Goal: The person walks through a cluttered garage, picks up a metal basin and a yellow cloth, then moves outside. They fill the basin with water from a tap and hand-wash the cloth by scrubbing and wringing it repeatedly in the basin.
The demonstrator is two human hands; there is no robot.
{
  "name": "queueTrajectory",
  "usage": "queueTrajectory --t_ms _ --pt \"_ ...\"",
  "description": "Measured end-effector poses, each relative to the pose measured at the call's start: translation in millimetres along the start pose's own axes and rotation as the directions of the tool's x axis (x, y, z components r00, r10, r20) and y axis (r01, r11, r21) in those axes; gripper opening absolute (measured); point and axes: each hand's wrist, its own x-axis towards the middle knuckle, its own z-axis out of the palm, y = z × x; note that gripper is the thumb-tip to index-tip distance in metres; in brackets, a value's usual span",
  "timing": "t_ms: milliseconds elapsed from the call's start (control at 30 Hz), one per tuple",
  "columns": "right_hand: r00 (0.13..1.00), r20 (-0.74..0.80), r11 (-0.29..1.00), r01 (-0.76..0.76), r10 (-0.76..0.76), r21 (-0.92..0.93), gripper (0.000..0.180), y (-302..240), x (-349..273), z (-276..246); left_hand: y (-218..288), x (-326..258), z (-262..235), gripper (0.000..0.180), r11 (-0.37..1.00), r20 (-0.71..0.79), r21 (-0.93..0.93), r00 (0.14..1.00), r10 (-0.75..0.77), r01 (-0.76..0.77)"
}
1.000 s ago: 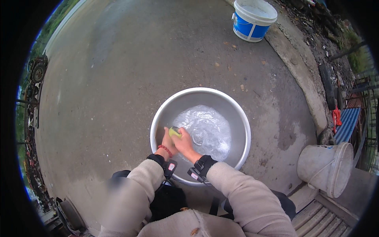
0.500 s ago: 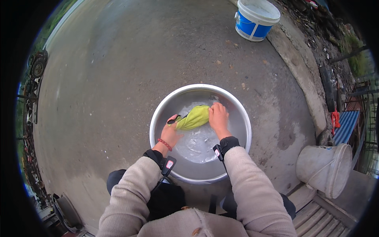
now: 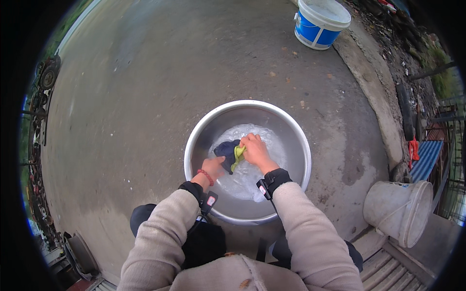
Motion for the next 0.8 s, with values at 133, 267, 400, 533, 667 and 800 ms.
queueTrajectory --t_ms 133,267,400,533,667,800 --pt "0.993 -0.013 0.992 0.113 -0.114 -0.047 0.022 2.0 1.5 -53.3 22.2 -1.7 1.1 0.006 0.875 -0.004 -0.448 0.979 0.202 -0.182" --pt "0.953 0.038 0.922 0.301 -0.301 -0.245 0.015 6.4 -13.9 -83.7 41.9 -13.8 10.9 0.013 0.784 0.038 -0.53 0.914 0.403 -0.323" --pt "0.87 0.118 0.749 0.475 -0.48 -0.462 0.012 9.3 -42.0 -84.5 43.6 -19.2 21.5 0.015 0.836 0.048 -0.444 0.923 0.381 -0.322" --pt "0.809 0.218 0.655 0.574 -0.546 -0.491 0.013 12.4 -65.7 -82.6 26.1 -9.1 18.6 0.018 0.905 0.006 -0.208 0.925 0.38 -0.371" --pt "0.722 0.684 0.849 0.422 -0.102 -0.318 0.025 9.2 -78.3 -75.4 3.1 -0.9 6.0 0.034 0.605 0.133 0.607 0.816 0.562 -0.515" --pt "0.841 0.535 0.932 0.123 0.085 -0.34 0.062 -4.8 -78.3 -45.7 -14.3 -5.5 5.5 0.05 0.278 0.153 0.926 0.927 0.342 -0.255"
